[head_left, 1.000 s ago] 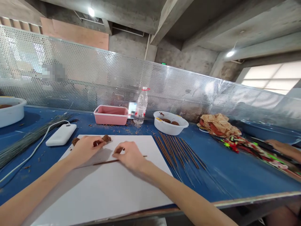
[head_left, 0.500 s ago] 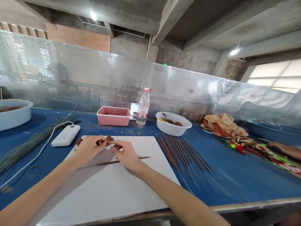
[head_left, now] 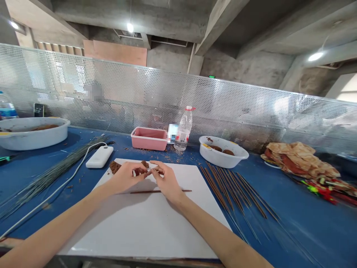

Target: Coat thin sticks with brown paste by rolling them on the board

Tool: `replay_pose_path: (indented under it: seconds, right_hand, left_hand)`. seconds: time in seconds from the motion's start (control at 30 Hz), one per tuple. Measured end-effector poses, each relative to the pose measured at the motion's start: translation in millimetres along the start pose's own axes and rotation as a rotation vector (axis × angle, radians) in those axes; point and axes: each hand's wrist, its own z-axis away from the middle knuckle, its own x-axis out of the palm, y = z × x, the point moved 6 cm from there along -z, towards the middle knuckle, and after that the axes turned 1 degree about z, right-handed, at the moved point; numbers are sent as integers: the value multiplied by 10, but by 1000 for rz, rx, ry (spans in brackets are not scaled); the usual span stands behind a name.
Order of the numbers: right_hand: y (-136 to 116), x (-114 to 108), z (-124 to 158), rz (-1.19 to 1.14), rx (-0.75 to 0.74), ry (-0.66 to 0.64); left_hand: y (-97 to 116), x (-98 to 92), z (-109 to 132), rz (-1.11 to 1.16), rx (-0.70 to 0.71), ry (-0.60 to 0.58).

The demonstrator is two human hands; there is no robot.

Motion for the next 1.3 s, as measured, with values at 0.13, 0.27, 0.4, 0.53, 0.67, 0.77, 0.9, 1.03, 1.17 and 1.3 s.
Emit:
replay_pose_path:
  seconds: [0.13, 0.27, 0.4, 0.53, 0.67, 0.77, 0.9, 1.03, 1.17, 1.3]
  right_hand:
    - [0, 29, 11, -137, 51, -10]
    - [73, 39, 8, -254, 130, -4]
    - [136, 34, 7, -315, 174, 20]
    - [122, 38, 5, -340, 172, 55]
    - [79, 82, 14, -330, 151, 87]
    - [85, 117, 26, -308, 150, 111]
    - [79, 129, 27, -240, 116, 105]
    - [6, 107, 32, -120, 41, 99]
    - [-54, 98, 58, 4, -16, 98]
    - [-60, 106, 84, 81, -37, 86]
  left_hand:
    - [5, -10, 7, 6, 7, 17]
    - [-70, 7, 2, 2, 34, 39]
    - [-80, 18, 7, 21, 117, 69]
    - [-38, -19, 23, 42, 195, 129]
    - [-14, -57, 31, 36, 227, 172]
    - [-13, -67, 31, 22, 229, 184]
    - [-18, -66, 23, -18, 208, 185]
    - [-42, -79, 13, -78, 158, 187]
    - [-99, -78, 9, -132, 127, 178]
    - [-157, -55, -2, -171, 102, 157]
